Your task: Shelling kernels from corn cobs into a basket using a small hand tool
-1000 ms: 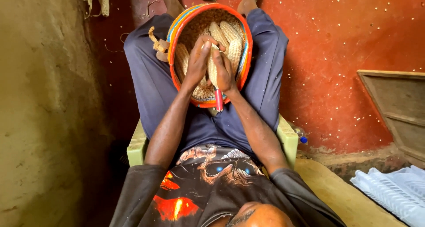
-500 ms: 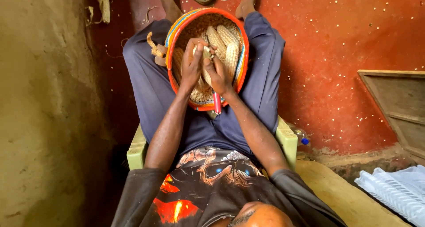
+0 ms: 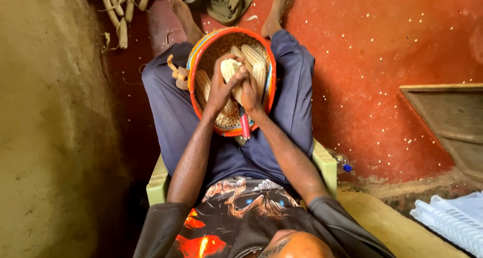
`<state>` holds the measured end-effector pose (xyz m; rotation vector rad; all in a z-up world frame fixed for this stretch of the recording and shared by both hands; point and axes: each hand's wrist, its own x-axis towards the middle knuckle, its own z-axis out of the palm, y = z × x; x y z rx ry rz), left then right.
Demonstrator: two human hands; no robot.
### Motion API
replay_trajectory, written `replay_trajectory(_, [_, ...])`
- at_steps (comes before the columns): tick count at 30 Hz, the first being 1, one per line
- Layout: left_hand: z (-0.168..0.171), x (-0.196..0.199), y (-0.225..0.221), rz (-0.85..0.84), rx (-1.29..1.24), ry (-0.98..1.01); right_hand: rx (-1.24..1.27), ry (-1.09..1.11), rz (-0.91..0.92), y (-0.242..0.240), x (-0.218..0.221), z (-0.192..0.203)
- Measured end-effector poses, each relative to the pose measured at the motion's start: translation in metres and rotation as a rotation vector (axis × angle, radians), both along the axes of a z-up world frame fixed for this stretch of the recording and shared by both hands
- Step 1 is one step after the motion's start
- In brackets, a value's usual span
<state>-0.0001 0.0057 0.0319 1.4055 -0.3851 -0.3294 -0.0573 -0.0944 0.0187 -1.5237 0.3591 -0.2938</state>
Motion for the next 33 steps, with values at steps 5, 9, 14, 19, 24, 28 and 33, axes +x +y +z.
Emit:
replay_trajectory(5, [-0.058,0.01,0.0,-0.071,-0.175,0.114,-0.111,-0.074,-0.014,-0.016,0.025,0.008])
replay_trajectory(9, [-0.073,0.016,0.006,-0.052,-0.266,0.173,-0.304,-0.079,0.028,-0.022,0.029,0.03])
replay_trajectory(14, [-0.074,0.023,0.012,-0.01,-0.265,0.288,-0.355,-0.172,-0.058,-0.029,0.024,0.027])
replay_trajectory(19, [-0.051,0.017,0.013,0.045,-0.067,0.183,-0.145,-0.129,-0.091,-0.033,0.011,0.007])
replay_trajectory(24, [-0.052,0.012,0.01,0.061,-0.101,0.241,-0.066,-0.092,-0.072,-0.031,0.011,0.011])
replay_trajectory(28, [-0.058,0.01,0.004,-0.054,-0.204,0.366,0.046,0.01,-0.019,-0.033,0.01,-0.015])
replay_trajectory(33, [-0.088,0.016,0.007,-0.244,-0.208,0.326,0.176,0.084,0.003,-0.04,0.016,-0.043])
